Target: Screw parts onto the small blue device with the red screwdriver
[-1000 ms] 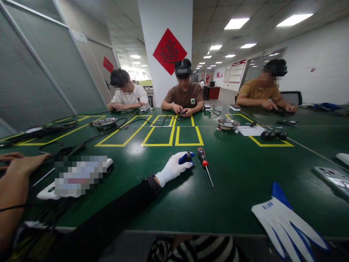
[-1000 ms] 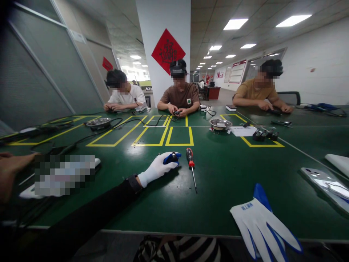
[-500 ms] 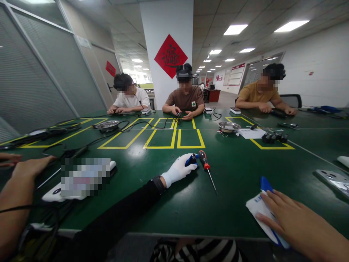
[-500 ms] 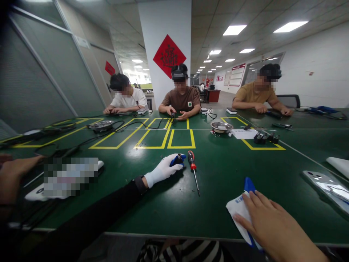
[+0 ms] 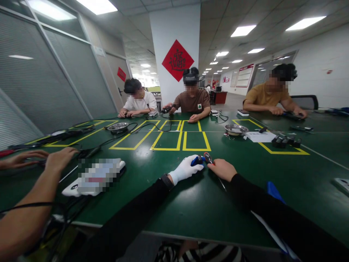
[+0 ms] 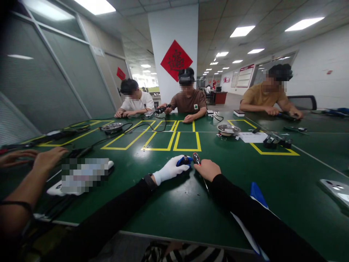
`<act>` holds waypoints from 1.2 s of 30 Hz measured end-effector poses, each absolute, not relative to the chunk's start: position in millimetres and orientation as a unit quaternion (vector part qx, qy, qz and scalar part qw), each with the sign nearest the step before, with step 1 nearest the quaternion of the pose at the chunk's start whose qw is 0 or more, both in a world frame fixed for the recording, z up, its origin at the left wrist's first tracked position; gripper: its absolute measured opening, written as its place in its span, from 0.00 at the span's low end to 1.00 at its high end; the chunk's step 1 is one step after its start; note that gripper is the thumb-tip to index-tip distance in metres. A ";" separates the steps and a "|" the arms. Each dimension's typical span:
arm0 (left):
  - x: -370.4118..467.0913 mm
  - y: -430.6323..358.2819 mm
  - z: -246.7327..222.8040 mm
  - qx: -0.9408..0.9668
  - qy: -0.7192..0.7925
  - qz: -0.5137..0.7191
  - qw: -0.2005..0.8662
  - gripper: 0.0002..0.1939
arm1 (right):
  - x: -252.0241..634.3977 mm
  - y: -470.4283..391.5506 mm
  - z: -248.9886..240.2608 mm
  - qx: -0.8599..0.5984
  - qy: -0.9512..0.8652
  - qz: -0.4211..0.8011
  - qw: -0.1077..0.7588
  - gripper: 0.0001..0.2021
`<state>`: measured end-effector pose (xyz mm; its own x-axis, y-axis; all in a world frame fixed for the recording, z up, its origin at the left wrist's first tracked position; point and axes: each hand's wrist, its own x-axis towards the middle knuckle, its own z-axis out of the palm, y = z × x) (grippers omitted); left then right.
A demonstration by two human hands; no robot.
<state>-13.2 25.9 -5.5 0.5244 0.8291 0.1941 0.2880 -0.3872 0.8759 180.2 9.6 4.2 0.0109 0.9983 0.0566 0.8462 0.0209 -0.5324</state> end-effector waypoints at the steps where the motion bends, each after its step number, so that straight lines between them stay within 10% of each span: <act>1: -13.4 23.3 -6.7 0.767 0.362 0.328 0.416 0.20 | 183.3 12.1 2.6 -0.669 -0.675 0.190 0.245 0.16; 12: -14.9 21.8 -14.3 0.801 0.342 0.375 0.317 0.36 | 175.4 -8.7 19.9 -0.318 -0.494 0.440 0.679 0.13; 36: -11.9 19.3 -10.9 0.798 0.365 0.357 0.319 0.26 | 157.5 -30.8 0.0 -0.255 -0.684 0.288 0.620 0.07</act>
